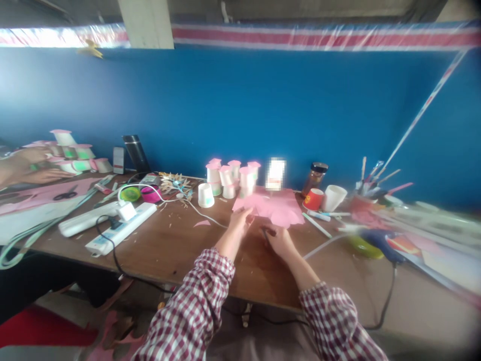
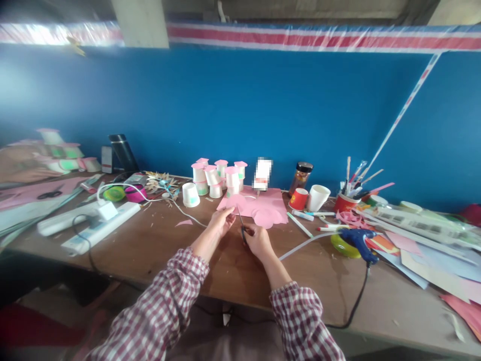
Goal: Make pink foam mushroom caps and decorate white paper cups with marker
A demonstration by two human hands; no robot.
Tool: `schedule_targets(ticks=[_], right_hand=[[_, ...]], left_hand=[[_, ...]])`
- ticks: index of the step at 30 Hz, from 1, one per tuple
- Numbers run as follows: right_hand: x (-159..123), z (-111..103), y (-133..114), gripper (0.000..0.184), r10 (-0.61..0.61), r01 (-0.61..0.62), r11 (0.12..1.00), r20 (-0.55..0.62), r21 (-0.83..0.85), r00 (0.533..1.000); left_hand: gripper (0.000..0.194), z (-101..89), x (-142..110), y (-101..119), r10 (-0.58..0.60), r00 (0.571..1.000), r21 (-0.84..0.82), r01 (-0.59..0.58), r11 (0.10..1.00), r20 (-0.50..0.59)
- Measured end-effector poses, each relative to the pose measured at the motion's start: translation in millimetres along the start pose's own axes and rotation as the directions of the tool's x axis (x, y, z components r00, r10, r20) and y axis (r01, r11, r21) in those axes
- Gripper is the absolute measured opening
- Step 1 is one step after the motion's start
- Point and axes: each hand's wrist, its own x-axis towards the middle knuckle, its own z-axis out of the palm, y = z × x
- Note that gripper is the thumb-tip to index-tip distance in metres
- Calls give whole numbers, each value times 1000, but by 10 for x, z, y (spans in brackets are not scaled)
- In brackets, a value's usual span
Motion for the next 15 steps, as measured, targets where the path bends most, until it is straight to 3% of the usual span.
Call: schedule_targets(ticks=[15], right_hand=[[-20, -41, -53, 42, -20, 19, 999, 21, 35, 1000]], left_hand=[[13, 28, -76, 34, -53, 996, 67, 48, 997, 71]])
